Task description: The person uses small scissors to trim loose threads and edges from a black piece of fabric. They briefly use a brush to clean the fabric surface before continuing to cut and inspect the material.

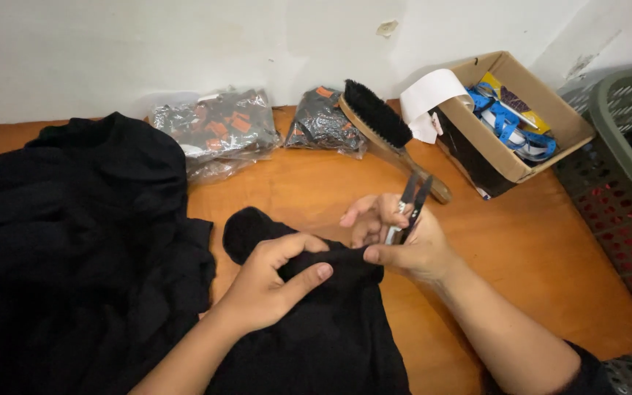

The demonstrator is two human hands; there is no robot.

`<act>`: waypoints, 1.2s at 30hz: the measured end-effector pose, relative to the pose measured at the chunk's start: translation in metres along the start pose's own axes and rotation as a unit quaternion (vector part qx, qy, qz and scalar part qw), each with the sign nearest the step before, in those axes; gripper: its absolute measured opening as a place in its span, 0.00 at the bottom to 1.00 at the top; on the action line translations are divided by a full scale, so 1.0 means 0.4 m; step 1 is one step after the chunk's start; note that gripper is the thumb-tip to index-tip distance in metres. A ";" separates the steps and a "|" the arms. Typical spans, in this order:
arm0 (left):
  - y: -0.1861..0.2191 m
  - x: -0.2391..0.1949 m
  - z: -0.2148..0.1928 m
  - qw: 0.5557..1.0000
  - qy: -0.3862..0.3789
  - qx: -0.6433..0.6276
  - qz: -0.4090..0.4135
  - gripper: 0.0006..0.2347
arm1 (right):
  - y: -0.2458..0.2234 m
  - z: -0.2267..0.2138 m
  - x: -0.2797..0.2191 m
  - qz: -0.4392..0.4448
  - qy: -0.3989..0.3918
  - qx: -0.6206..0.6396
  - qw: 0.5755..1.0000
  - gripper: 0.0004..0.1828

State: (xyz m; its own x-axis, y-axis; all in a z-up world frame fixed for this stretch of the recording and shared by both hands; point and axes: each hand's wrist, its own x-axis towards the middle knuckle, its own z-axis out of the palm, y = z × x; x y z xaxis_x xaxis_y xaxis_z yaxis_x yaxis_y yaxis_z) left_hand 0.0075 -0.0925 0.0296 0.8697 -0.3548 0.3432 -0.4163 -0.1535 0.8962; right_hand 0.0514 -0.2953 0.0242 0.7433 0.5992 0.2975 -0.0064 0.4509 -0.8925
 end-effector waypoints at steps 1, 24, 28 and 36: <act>0.008 0.001 -0.006 0.996 -0.027 -0.070 -0.051 0.04 | -0.002 -0.003 0.001 -0.019 0.009 -0.001 1.000 0.24; 0.005 -0.009 -0.030 0.944 0.074 -0.299 -0.123 0.09 | -0.047 0.031 -0.020 -0.290 0.092 -0.626 0.718 0.29; 0.004 -0.010 -0.029 0.949 0.067 -0.287 -0.108 0.11 | -0.068 0.070 -0.027 -0.315 0.086 -0.651 0.685 0.13; 0.025 -0.013 -0.030 0.949 0.037 -0.293 -0.114 0.10 | -0.061 0.082 -0.023 -0.338 0.039 -0.634 0.694 0.12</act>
State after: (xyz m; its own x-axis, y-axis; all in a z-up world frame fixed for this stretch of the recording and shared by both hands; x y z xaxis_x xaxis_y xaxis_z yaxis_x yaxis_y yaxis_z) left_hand 0.0018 -0.0812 0.0401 0.9445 -0.3051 0.1215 -0.0153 0.3286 0.9444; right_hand 0.0229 -0.2901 0.0542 0.3243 0.4738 0.8187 0.9186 -0.3643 -0.1530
